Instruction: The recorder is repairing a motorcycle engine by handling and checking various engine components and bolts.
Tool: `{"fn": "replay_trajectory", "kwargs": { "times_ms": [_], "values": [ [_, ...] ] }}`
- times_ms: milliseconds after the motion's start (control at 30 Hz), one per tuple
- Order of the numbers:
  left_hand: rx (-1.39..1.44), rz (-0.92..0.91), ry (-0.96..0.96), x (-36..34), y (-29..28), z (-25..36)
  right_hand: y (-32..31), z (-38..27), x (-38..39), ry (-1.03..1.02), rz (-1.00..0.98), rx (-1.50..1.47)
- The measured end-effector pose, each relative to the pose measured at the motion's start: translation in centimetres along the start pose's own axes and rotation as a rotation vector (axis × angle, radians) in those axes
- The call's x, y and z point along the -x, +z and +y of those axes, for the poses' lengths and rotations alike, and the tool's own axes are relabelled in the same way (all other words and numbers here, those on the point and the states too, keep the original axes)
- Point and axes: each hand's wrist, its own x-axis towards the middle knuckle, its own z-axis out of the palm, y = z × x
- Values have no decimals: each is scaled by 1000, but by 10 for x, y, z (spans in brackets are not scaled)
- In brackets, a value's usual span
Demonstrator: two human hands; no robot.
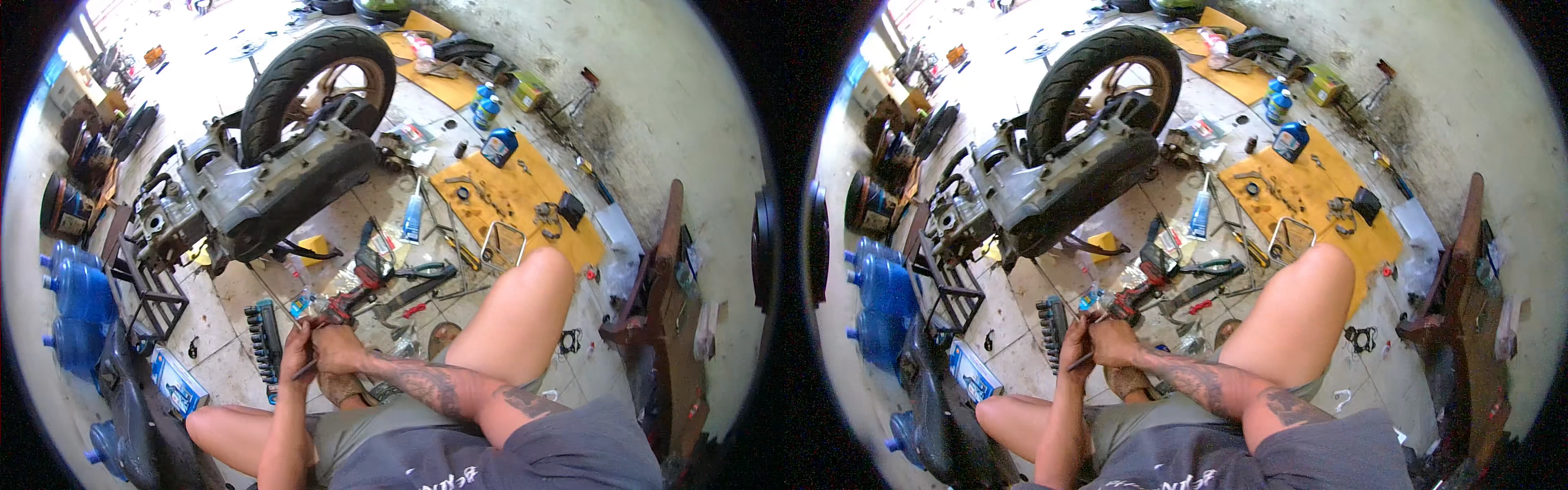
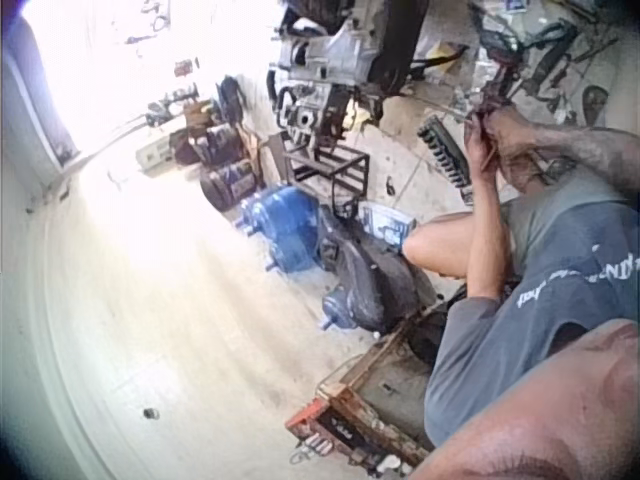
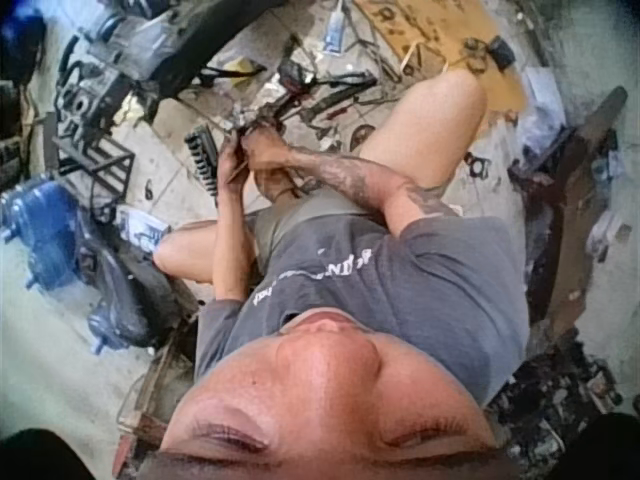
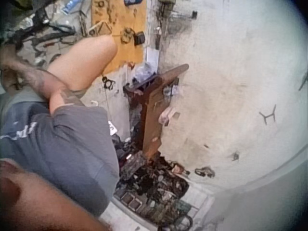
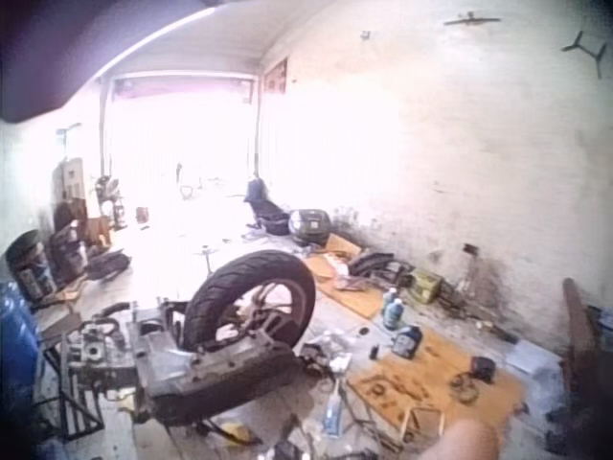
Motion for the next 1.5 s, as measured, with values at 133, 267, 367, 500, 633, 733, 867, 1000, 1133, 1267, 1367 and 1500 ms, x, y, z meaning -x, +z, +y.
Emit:
{"fn": "replay_trajectory", "kwargs": {
  "times_ms": [133,267,367,500,633,733,867,1000,1133,1267,1367,1500],
  "values": [
    [188,212,44,6,13,-13,10,7,-3,-9,18,-93],
    [-20,352,-6,0,24,-1,21,19,-8,-58,77,-96],
    [-202,466,106,-7,30,17,19,12,0,-119,136,-43],
    [-361,551,293,-30,23,84,0,-6,27,-160,-2,120],
    [-563,451,484,-55,42,123,-25,-20,40,-166,85,26],
    [-571,432,491,-67,60,140,-41,-27,32,-167,152,-94],
    [-499,394,469,-76,62,149,-55,-31,24,-190,195,36],
    [-448,421,379,-76,54,152,-54,-38,26,-185,311,258],
    [-383,320,496,-54,69,134,-54,-41,24,-127,143,38],
    [-142,268,183,4,83,68,-54,-35,21,-142,127,64],
    [266,116,63,24,79,35,-49,-31,20,-162,162,28],
    [125,312,54,24,77,28,-38,-25,15,-213,224,-97]
  ]
}}
